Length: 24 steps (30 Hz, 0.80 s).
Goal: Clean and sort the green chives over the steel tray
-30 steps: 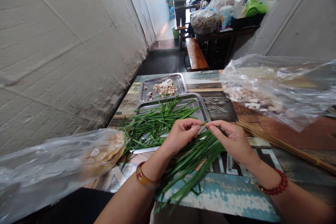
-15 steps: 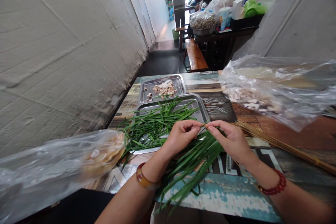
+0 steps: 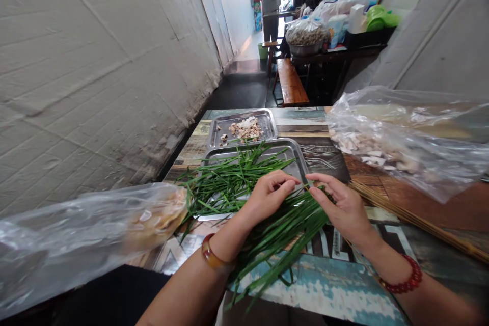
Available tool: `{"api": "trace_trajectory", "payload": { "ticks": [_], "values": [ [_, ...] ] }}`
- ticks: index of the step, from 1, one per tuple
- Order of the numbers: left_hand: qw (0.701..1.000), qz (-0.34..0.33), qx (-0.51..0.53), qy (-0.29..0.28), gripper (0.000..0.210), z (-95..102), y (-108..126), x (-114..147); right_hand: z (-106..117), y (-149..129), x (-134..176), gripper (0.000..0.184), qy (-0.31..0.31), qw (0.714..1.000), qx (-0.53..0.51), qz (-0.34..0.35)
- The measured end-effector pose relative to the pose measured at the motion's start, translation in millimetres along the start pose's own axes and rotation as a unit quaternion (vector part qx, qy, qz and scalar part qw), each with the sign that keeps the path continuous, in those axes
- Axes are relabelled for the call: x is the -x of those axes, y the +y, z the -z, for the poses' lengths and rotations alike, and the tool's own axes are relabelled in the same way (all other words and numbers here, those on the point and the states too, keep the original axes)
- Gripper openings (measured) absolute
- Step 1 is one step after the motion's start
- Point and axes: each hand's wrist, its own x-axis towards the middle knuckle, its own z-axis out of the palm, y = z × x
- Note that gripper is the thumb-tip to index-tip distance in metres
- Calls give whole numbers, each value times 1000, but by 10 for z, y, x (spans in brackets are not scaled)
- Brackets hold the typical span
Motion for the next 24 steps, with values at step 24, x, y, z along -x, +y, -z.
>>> {"api": "trace_trajectory", "payload": {
  "ticks": [24],
  "values": [
    [981,-37,-157,112,19,213,-225,-81,-8,60,38,21,-3,998,62,18]
  ]
}}
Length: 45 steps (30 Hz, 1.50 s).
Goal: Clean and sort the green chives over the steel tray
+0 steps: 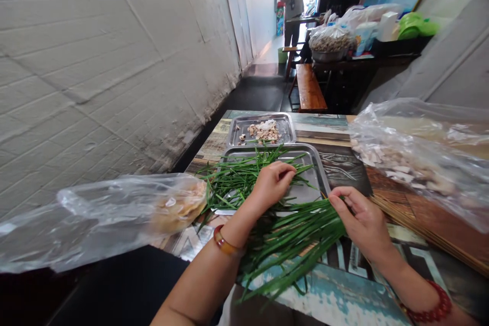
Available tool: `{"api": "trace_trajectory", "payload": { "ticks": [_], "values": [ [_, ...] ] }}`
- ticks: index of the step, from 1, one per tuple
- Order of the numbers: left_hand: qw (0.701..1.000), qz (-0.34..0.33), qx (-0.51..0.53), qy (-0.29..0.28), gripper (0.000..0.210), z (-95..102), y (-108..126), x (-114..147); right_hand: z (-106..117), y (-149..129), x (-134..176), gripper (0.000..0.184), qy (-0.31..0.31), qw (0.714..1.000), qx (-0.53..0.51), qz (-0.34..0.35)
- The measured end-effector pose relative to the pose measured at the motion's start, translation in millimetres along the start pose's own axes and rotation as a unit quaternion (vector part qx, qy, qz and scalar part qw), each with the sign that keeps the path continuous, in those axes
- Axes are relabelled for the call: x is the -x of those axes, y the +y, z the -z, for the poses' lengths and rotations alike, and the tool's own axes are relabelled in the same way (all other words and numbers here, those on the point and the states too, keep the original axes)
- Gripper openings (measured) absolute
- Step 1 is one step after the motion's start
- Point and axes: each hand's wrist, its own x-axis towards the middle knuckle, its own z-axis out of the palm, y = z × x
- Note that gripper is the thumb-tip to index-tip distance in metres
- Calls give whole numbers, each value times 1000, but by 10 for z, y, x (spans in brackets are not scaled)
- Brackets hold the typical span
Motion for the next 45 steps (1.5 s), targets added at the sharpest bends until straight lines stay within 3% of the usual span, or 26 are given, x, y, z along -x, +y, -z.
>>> {"api": "trace_trajectory", "payload": {
  "ticks": [5,11,17,24,27,32,36,45],
  "values": [
    [988,-38,-151,-22,19,32,-164,-51,8,-38,-17,21,6,1000,19,21],
    [954,-30,-291,-64,13,0,-152,-35,3,-63,-36,21,26,997,48,53],
    [949,-34,-309,-60,11,156,-81,-42,-4,-34,-28,21,30,997,37,58],
    [921,-81,-360,-123,9,181,-33,-20,13,-39,-22,21,29,998,45,43],
    [944,-83,-309,-85,15,131,-51,-28,15,-47,-26,22,20,999,33,31],
    [994,-62,-59,-74,10,36,-48,-31,16,-74,-43,26,-9,1000,-15,6],
    [993,-15,70,-90,14,-50,23,5,9,-86,-67,26,-7,1000,-22,0],
    [968,87,192,-135,17,-115,190,46,-34,-77,-84,23,7,999,-30,20]
  ]
}}
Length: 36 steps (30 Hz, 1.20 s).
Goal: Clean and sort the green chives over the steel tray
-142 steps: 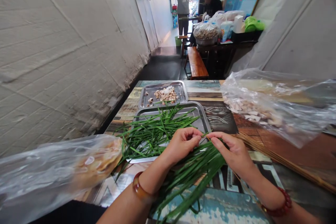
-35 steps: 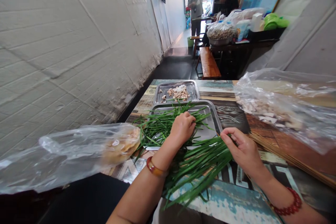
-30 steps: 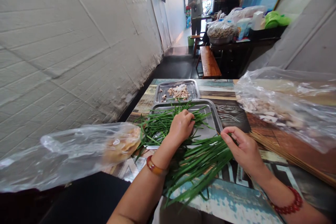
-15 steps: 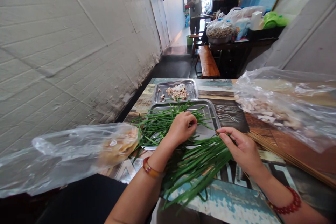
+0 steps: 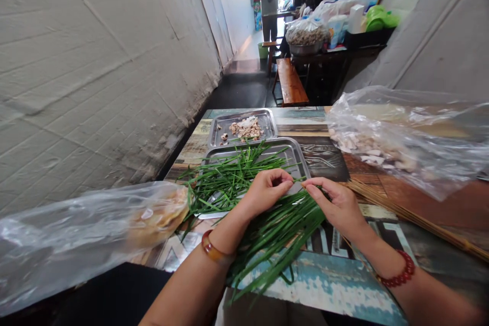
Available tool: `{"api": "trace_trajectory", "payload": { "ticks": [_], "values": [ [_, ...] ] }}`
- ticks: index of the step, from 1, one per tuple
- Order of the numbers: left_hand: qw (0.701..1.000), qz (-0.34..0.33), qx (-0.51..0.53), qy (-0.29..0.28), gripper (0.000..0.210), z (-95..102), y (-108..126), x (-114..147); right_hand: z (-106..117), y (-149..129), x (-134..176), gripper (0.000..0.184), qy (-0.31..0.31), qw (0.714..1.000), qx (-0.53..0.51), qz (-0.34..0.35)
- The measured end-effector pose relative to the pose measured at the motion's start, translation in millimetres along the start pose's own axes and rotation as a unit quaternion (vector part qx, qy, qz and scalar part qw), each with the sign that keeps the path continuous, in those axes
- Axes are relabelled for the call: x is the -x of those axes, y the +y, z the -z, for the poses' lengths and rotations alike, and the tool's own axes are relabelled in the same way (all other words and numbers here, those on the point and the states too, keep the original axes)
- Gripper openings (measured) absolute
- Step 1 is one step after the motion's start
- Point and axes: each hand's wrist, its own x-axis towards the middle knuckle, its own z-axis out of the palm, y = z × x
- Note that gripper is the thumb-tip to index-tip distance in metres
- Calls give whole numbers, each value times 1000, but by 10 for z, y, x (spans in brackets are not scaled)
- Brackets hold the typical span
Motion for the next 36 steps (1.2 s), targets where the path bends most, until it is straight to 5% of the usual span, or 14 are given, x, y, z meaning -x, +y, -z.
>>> {"api": "trace_trajectory", "payload": {
  "ticks": [30,36],
  "values": [
    [996,22,81,-5,15,-56,18,46,-10,-40,0,23,2,1000,2,5],
    [1000,-17,15,9,14,-64,-5,41,-13,-42,-3,23,4,1000,10,12]
  ]
}}
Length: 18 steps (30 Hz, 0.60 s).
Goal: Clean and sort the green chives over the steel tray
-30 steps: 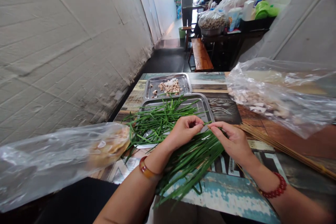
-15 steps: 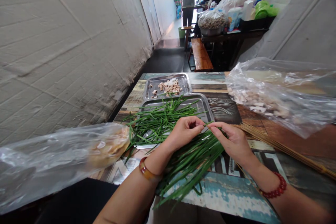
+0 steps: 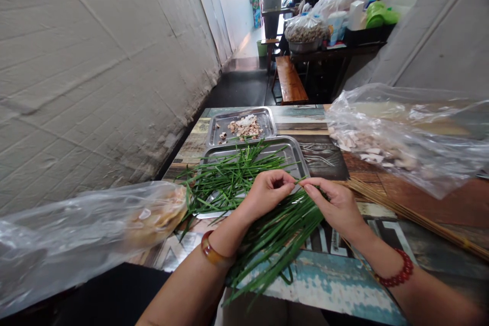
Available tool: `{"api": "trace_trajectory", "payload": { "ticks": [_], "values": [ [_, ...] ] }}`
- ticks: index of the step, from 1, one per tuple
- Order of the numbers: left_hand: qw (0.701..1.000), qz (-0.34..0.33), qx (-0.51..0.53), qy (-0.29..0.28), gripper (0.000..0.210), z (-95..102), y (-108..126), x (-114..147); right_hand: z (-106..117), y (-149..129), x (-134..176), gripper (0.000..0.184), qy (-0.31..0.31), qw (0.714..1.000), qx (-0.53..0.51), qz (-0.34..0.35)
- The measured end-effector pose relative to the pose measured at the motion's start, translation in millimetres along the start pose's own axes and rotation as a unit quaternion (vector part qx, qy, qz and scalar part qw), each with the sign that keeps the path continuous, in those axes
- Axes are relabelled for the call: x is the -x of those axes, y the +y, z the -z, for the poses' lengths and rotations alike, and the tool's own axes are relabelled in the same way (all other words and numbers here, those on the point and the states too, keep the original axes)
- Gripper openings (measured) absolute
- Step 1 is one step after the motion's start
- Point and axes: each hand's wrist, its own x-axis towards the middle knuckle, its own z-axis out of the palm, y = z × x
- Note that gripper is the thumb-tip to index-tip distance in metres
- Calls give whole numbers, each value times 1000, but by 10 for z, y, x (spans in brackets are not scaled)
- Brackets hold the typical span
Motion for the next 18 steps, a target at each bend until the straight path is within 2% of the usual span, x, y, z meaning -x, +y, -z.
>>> {"api": "trace_trajectory", "payload": {
  "ticks": [4,6,13,18],
  "values": [
    [989,-93,-110,41,12,-32,-21,4,-13,31,11,22,-8,1000,1,-18],
    [983,-118,-136,49,12,-47,-33,8,-24,63,21,22,-9,999,-9,-36],
    [976,-126,-169,48,12,-48,-55,21,-36,99,44,36,5,998,-30,-48],
    [976,-141,-165,17,13,-63,-33,43,-21,44,38,27,-3,999,-22,-39]
  ]
}}
